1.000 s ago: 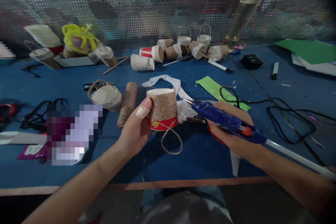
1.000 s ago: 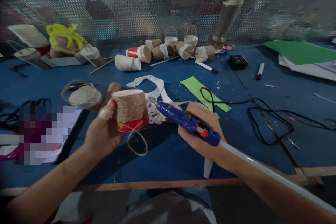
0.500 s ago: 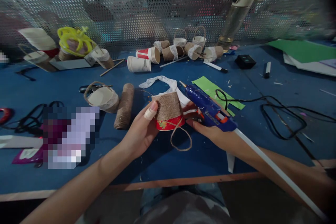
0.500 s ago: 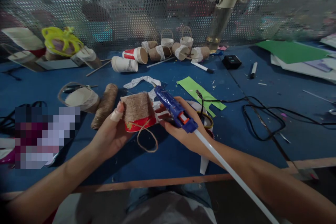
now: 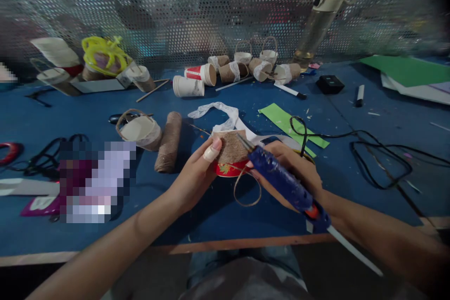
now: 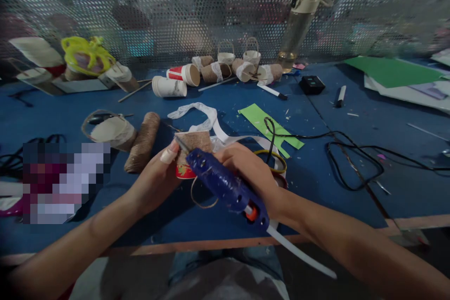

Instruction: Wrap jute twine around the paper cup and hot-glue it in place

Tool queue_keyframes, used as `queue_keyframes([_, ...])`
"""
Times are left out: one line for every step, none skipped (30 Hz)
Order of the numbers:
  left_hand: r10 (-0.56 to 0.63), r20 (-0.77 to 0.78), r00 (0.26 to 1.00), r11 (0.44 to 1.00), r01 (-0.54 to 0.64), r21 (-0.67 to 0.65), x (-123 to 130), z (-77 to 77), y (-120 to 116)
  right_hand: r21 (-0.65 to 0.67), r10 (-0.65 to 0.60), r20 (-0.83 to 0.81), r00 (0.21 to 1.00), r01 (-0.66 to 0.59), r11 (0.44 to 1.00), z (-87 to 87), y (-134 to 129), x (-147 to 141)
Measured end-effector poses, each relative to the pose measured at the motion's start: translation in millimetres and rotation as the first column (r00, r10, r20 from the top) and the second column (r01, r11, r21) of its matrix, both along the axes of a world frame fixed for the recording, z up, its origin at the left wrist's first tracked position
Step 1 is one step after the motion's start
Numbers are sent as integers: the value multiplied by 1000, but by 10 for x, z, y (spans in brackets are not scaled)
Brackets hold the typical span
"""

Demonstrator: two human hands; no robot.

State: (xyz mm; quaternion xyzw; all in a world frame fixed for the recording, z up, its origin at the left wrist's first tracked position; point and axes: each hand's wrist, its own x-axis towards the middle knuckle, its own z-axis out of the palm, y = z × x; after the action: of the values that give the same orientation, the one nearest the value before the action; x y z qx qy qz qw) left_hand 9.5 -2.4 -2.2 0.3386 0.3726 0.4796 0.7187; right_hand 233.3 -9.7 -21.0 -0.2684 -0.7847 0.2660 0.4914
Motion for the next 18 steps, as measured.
queue_keyframes([1,-11,1000,1000,-2,-7,3,-1,-4,27,54,2,999,-54,998,19,10,4])
queue_keyframes([3,-21,1000,1000,-4,-13,4,-1,-9,59,102,0,995,-102,993,38,19,3])
queue_keyframes([4,-33,999,1000,-5,-16,6,-1,-13,88,133,0,991,-132,987,55,26,-2])
queue_keyframes([4,-45,999,1000,-5,-17,7,0,-17,112,140,7,990,-140,984,69,31,-11])
queue_keyframes([2,-56,998,1000,-3,-14,8,0,-20,133,134,18,991,-135,982,78,35,-21])
queue_keyframes([3,-68,998,1000,-3,-9,8,0,-22,149,124,33,992,-128,981,84,38,-31])
queue_keyframes([2,-80,997,1000,-2,-6,7,-1,-23,165,117,42,992,-123,979,88,41,-38])
queue_keyframes([-1,-92,996,1000,1,-6,6,-4,-23,172,109,49,993,-116,978,90,44,-44])
queue_keyframes([-3,-101,995,1000,3,-6,4,-7,-22,180,107,58,993,-116,977,92,48,-47])
queue_keyframes([-5,-107,994,1000,5,-5,3,-11,-22,188,108,69,992,-119,975,95,53,-48])
queue_keyframes([-6,-110,994,1000,6,0,2,-14,-21,198,105,80,991,-119,973,96,58,-48])
queue_keyframes([-7,-112,994,1000,8,5,1,-14,-21,206,100,91,991,-117,971,97,64,-47])
queue_keyframes([-7,-116,993,1000,8,9,2,-13,-22,211,97,97,991,-116,971,96,69,-46])
queue_keyframes([-4,-125,992,1000,5,9,3,-11,-23,208,95,95,991,-113,972,93,73,-46])
queue_keyframes([-2,-136,991,1000,3,7,5,-7,-24,197,94,91,991,-111,974,88,75,-46])
queue_keyframes([1,-148,989,1000,-1,4,6,-3,-25,181,91,85,992,-105,978,81,74,-47])
queue_keyframes([6,-157,988,1000,-6,2,7,-1,-25,167,93,80,992,-106,980,73,70,-49])
queue_keyframes([12,-159,987,1000,-11,4,7,-2,-23,152,93,74,993,-104,983,66,63,-52])
